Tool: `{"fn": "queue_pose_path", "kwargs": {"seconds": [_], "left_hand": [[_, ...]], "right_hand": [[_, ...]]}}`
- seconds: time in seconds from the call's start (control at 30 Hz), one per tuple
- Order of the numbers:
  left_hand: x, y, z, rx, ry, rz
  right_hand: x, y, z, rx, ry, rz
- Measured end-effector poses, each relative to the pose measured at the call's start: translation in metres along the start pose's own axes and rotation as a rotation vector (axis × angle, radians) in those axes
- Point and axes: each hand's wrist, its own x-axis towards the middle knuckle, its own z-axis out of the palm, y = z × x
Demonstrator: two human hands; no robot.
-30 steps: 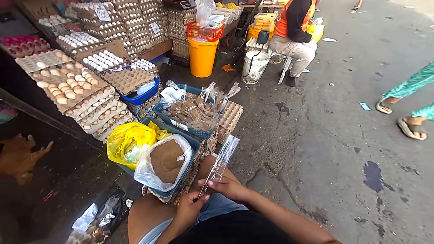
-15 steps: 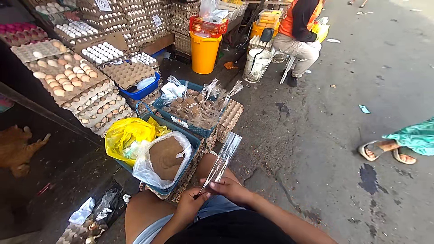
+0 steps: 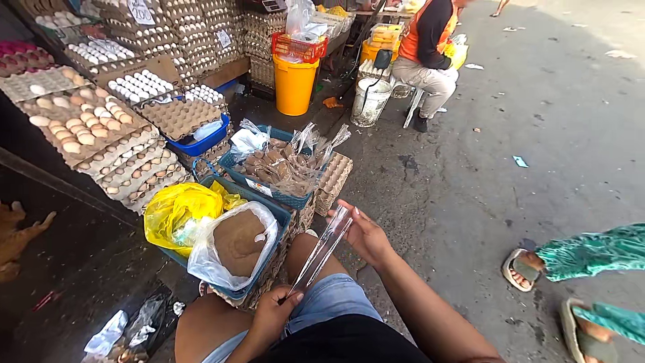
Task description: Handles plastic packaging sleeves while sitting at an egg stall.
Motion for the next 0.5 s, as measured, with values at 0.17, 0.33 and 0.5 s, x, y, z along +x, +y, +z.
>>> {"fn": "queue_pose_path", "kwargs": {"seconds": [0.17,0.33,0.5], "left_hand": [[0.002,-0.003,-0.002,-0.018,0.011,0.021],[0.006,0.005,-0.002,0.098,-0.096,-0.063],[-0.006,0.077,-0.057,-0.093,0.152,0.179]], "right_hand": [[-0.002,0.019,-0.009,0.099,-0.093,-0.054],[-0.025,0.087,0.007,-0.08,-0.19,0.297],[-0.021,0.144,-0.014,0.034,-0.313,0.568]]}}
